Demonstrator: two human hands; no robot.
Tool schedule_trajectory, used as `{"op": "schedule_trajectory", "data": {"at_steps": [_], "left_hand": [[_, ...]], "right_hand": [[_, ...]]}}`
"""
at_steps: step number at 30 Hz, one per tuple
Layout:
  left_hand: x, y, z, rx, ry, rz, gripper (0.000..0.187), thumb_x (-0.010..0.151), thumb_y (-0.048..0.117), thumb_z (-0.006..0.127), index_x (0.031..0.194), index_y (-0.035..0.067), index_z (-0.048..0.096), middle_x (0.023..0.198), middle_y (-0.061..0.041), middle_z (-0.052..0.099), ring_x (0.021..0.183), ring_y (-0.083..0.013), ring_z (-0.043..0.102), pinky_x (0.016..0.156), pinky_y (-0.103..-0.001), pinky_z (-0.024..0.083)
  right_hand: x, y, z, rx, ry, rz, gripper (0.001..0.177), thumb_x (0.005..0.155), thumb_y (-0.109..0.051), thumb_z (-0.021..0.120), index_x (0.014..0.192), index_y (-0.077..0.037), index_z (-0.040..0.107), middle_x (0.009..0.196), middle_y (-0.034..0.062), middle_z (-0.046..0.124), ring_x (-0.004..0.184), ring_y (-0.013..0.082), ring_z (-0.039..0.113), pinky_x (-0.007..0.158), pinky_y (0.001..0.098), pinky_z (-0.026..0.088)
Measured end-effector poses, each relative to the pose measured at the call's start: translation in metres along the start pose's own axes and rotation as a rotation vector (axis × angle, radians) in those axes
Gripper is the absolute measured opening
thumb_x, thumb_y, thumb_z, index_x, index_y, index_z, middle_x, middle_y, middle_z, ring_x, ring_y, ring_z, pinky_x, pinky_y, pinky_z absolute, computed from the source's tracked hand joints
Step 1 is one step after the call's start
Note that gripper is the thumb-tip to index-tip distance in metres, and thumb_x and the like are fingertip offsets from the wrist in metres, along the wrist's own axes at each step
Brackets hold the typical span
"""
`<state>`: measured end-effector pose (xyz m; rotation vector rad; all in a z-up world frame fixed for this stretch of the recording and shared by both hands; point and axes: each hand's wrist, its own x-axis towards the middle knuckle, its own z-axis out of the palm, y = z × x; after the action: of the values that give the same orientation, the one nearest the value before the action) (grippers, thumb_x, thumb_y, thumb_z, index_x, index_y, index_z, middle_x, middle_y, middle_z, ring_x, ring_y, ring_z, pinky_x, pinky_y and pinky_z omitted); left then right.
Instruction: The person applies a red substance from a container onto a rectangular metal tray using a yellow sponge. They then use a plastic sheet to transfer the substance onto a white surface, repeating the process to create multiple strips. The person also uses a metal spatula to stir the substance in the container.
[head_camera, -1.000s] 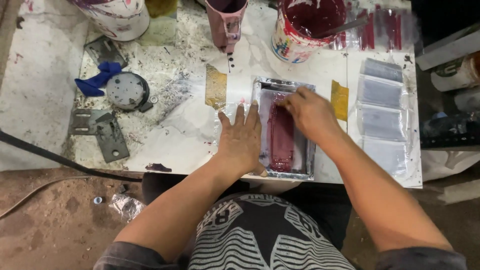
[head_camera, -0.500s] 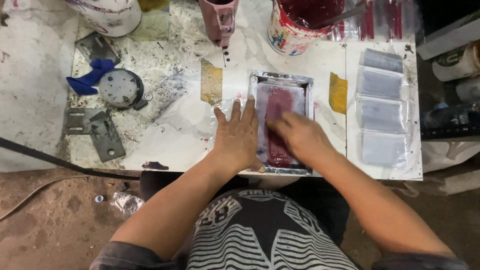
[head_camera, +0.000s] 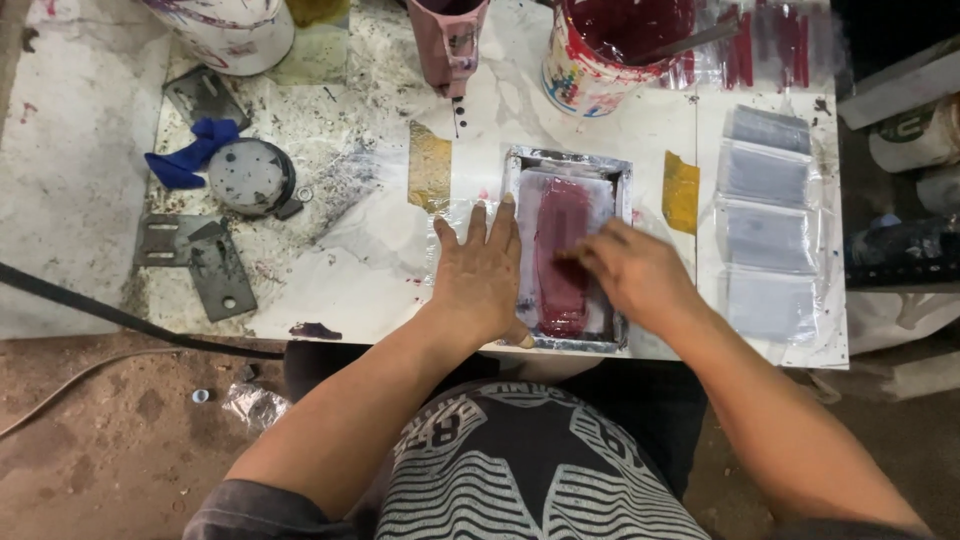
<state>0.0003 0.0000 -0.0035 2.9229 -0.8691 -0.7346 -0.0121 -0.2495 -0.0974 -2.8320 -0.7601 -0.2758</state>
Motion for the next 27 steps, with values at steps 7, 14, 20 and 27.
{"op": "schedule_trajectory", "data": {"at_steps": [7, 14, 20, 27], "left_hand": [[0.000, 0.000, -0.002, -0.015, -0.019, -0.005, 0.131, 0.062, 0.065, 0.091, 0.154, -0.007, 0.030, 0.165, -0.027, 0.021, 0.148, -0.0480, 0.026, 0.105, -0.080, 0.023], [-0.001, 0.000, 0.000, -0.018, -0.021, 0.000, 0.131, 0.064, 0.063, 0.091, 0.154, -0.007, 0.028, 0.164, -0.028, 0.021, 0.147, -0.0479, 0.026, 0.105, -0.080, 0.023], [0.001, -0.001, 0.000, 0.006, -0.027, -0.013, 0.132, 0.063, 0.067, 0.090, 0.155, -0.005, 0.028, 0.165, -0.026, 0.020, 0.148, -0.0466, 0.025, 0.106, -0.080, 0.023], [0.003, 0.001, 0.000, 0.037, -0.018, -0.003, 0.131, 0.062, 0.066, 0.091, 0.154, -0.006, 0.032, 0.164, -0.027, 0.023, 0.147, -0.0475, 0.028, 0.104, -0.080, 0.025]], "right_hand": [[0.056, 0.031, 0.025, -0.133, 0.117, -0.001, 0.018, 0.098, -0.031, 0.068, 0.110, -0.019, 0.073, 0.095, 0.0002, 0.062, 0.083, 0.0252, 0.070, 0.067, 0.0346, 0.055], [0.059, 0.027, 0.010, -0.137, 0.040, -0.068, 0.014, 0.103, -0.028, 0.062, 0.104, -0.017, 0.071, 0.094, 0.0014, 0.062, 0.079, 0.0277, 0.068, 0.064, 0.0358, 0.054], [0.011, -0.027, -0.010, -0.121, -0.047, -0.072, 0.019, 0.102, -0.025, 0.053, 0.104, -0.015, 0.069, 0.092, 0.0041, 0.059, 0.078, 0.0283, 0.066, 0.066, 0.0387, 0.054], [-0.049, -0.072, -0.012, -0.124, -0.114, -0.081, 0.022, 0.101, -0.026, 0.045, 0.107, -0.020, 0.065, 0.087, -0.0004, 0.052, 0.073, 0.0254, 0.061, 0.062, 0.0381, 0.051]]}}
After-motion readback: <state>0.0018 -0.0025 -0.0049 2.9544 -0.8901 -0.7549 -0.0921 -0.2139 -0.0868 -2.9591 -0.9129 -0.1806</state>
